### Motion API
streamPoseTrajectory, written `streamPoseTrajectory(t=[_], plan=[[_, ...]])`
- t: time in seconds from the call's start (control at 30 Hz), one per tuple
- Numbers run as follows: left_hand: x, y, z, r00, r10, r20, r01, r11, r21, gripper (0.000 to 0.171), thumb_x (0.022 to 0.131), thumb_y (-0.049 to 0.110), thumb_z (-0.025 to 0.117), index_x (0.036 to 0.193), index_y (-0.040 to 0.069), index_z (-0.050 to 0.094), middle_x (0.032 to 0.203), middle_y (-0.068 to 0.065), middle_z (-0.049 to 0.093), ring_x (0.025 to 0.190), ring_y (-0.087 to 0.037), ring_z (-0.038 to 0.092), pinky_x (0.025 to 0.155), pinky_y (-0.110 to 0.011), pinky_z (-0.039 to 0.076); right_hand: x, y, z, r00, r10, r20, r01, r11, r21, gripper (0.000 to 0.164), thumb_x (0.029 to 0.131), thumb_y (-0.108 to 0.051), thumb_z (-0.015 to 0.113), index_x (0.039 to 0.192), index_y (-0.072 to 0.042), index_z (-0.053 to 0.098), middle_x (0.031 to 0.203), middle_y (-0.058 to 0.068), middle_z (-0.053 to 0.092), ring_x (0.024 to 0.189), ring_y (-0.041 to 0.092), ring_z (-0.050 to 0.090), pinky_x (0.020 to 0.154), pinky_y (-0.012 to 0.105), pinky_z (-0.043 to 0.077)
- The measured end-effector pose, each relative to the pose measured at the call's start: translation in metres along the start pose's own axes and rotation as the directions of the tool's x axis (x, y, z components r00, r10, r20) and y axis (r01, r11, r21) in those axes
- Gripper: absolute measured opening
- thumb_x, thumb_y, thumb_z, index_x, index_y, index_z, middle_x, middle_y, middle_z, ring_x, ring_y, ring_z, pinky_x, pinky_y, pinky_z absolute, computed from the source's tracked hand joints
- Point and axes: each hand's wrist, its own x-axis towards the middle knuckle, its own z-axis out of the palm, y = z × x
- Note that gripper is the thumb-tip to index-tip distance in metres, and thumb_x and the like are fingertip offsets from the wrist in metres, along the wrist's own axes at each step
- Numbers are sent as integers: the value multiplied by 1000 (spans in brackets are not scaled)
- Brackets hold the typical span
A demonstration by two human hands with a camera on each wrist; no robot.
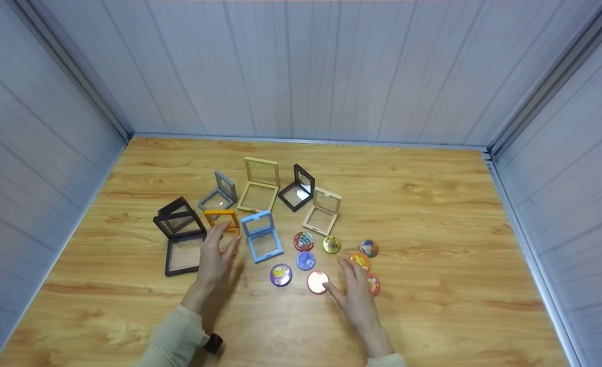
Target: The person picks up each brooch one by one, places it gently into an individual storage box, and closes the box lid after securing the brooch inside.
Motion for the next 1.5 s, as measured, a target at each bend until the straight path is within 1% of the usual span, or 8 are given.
streamPoseTrajectory(t=[0.1, 0.2, 0.3, 0.4, 0.67, 1.0, 1.27, 1.5], plan=[[4, 0, 5, 1000, -11, 7, 12, 1000, -24, 39, 81, 7, 63, 117, -3, 51, 115, -16, 52, 106, -28, 49, 89, -37, 41, 0, -2, 4, 999, 22, 27, -22, 1000, 4, 61, 65, -13, 78, 118, 2, 52, 112, 18, 53, 103, 33, 50, 85, 48, 41], [7, 1, 8, 998, -45, 42, 47, 998, -38, 40, 82, 8, 61, 119, -3, 49, 118, -17, 50, 110, -29, 47, 92, -37, 39, -1, -4, 8, 998, 34, 53, -35, 999, 7, 60, 66, -15, 78, 118, 2, 52, 112, 18, 52, 104, 33, 49, 86, 47, 41], [10, 2, 12, 992, -90, 84, 94, 995, -44, 41, 85, 11, 59, 122, -1, 47, 122, -17, 47, 114, -28, 43, 95, -36, 35, -1, -3, 12, 997, 21, 71, -21, 1000, 4, 60, 66, -16, 78, 117, 3, 52, 112, 17, 52, 103, 33, 49, 86, 47, 40], [13, 3, 14, 989, -107, 106, 113, 992, -53, 41, 86, 11, 57, 123, -1, 47, 123, -17, 47, 116, -27, 42, 97, -35, 34, -2, -2, 16, 996, 9, 86, -8, 1000, -3, 61, 65, -15, 78, 117, 3, 52, 111, 16, 52, 103, 33, 49, 86, 47, 40], [19, 0, 21, 992, -85, 92, 93, 992, -81, 36, 85, 5, 57, 119, -5, 50, 120, -19, 50, 114, -30, 44, 97, -37, 33, -2, 0, 24, 990, 9, 139, -9, 1000, 1, 63, 65, -21, 78, 116, 4, 52, 109, 13, 52, 103, 30, 48, 87, 44, 39], [20, -5, 23, 989, -100, 111, 120, 974, -193, 30, 86, 1, 53, 116, -5, 52, 114, -16, 54, 107, -25, 50, 93, -33, 38, 0, 0, 29, 968, 60, 244, -57, 998, -23, 63, 65, -16, 78, 118, 4, 51, 113, 14, 49, 105, 29, 48, 90, 42, 39], [22, -8, 24, 996, -55, 69, 68, 974, -214, 26, 87, 0, 52, 112, -6, 55, 106, -15, 58, 99, -23, 55, 86, -28, 44, 4, -3, 31, 945, 105, 311, -78, 992, -98, 63, 66, -18, 77, 119, 4, 50, 113, 15, 48, 104, 29, 48, 89, 42, 39], [24, -9, 26, 998, -36, 45, 45, 975, -219, 23, 86, -2, 53, 108, -7, 58, 102, -14, 60, 95, -22, 57, 82, -26, 46, 8, -5, 31, 919, 156, 363, -90, 977, -192, 62, 68, -22, 77, 119, 1, 52, 113, 14, 47, 104, 28, 47, 88, 43, 40]])
